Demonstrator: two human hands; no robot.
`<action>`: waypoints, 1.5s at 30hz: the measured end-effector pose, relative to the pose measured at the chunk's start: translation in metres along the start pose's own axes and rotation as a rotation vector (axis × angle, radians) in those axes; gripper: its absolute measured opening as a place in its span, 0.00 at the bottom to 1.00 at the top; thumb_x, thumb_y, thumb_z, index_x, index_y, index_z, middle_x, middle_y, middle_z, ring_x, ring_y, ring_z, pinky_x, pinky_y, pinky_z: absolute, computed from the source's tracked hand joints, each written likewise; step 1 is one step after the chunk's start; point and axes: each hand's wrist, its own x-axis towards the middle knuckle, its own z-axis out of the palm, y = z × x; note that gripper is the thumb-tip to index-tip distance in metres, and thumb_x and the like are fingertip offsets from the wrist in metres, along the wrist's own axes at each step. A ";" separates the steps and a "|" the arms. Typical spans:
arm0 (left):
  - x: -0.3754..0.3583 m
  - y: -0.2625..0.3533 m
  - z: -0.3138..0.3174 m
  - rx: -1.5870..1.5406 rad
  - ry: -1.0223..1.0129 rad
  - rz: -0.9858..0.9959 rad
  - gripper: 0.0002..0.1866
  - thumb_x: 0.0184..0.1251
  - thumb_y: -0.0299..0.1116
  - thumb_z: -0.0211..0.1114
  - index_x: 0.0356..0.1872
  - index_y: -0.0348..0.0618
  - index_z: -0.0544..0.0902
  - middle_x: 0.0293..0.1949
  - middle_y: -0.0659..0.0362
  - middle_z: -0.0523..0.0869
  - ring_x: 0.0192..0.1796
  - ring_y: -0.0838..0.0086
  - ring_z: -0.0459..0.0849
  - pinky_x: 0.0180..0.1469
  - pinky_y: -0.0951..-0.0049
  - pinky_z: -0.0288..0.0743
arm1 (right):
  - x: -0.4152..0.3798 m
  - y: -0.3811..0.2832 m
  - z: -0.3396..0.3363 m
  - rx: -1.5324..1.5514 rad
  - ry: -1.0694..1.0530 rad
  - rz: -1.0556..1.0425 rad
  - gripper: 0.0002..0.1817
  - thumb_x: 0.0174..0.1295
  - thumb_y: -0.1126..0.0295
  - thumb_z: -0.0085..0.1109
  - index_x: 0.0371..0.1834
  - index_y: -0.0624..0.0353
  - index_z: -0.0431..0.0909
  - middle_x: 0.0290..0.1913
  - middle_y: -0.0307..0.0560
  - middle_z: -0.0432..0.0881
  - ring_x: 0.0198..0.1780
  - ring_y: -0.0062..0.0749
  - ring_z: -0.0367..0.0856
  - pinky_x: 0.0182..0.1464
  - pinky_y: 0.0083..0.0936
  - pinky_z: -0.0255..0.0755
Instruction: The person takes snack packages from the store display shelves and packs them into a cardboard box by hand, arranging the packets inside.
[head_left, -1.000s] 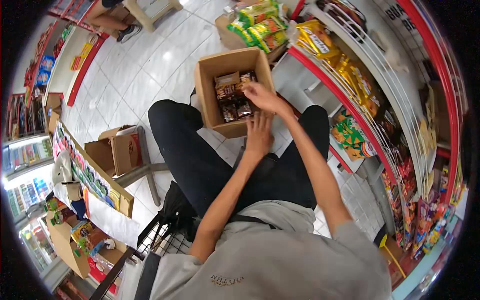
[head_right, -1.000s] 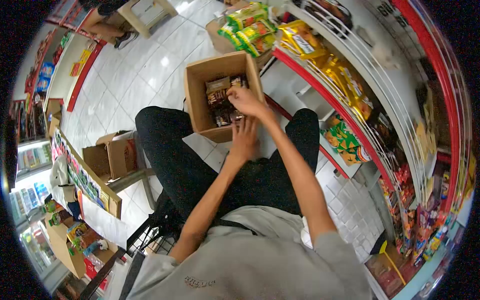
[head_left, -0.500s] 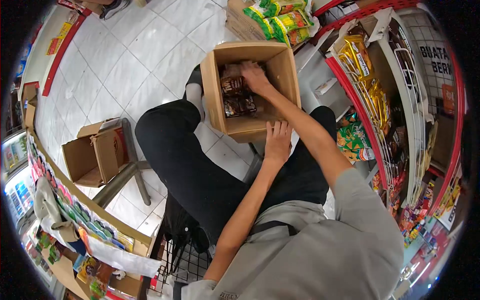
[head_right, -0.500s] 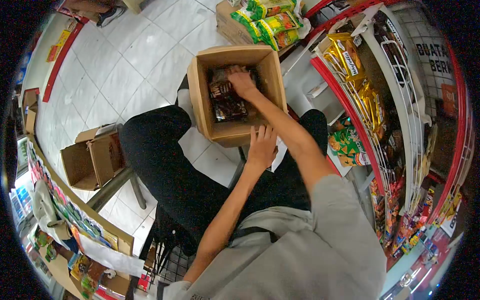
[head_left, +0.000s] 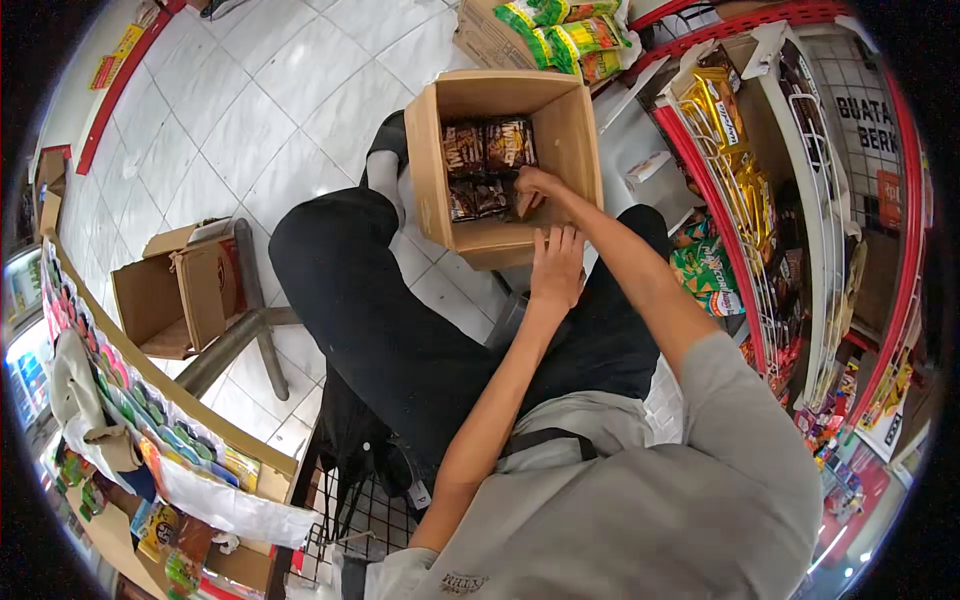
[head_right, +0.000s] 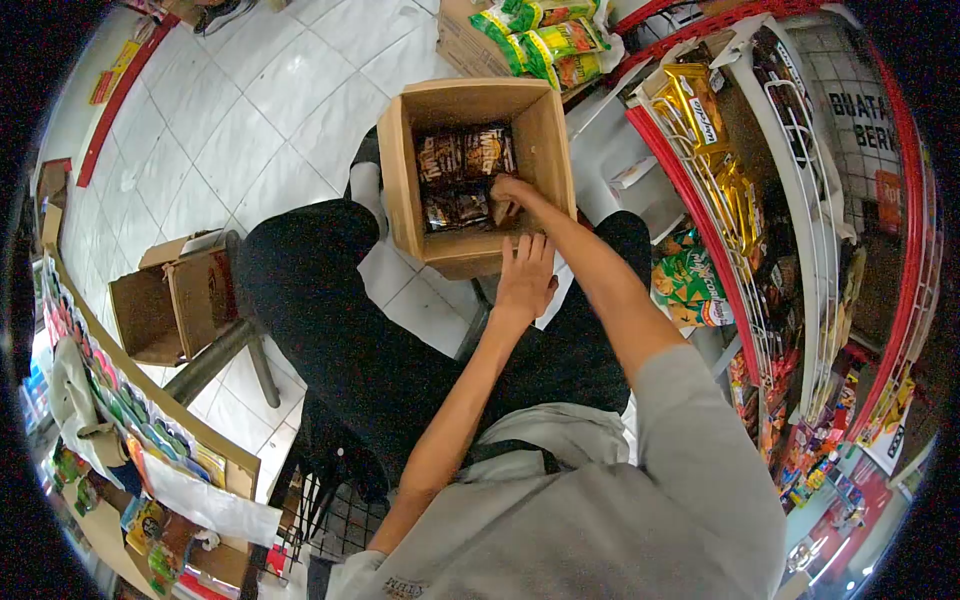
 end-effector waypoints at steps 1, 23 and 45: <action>-0.001 -0.001 0.000 0.007 -0.006 0.005 0.35 0.68 0.44 0.70 0.71 0.38 0.70 0.66 0.50 0.72 0.72 0.53 0.66 0.78 0.39 0.53 | 0.013 0.005 0.007 0.021 0.047 0.057 0.10 0.63 0.70 0.61 0.26 0.65 0.81 0.24 0.55 0.76 0.28 0.52 0.81 0.37 0.55 0.74; 0.004 0.000 -0.003 -0.202 -0.081 0.020 0.35 0.69 0.38 0.68 0.74 0.36 0.67 0.68 0.49 0.71 0.73 0.54 0.66 0.77 0.46 0.54 | 0.102 0.068 0.091 -1.646 0.337 -0.406 0.15 0.73 0.64 0.53 0.56 0.47 0.87 0.56 0.42 0.87 0.55 0.41 0.82 0.44 0.50 0.70; 0.001 -0.003 0.002 -0.248 -0.059 0.026 0.35 0.65 0.38 0.70 0.71 0.37 0.70 0.66 0.50 0.72 0.70 0.56 0.67 0.76 0.50 0.57 | 0.070 0.054 0.055 -1.449 -0.035 -0.567 0.22 0.75 0.64 0.53 0.71 0.43 0.80 0.68 0.36 0.82 0.70 0.37 0.76 0.66 0.47 0.71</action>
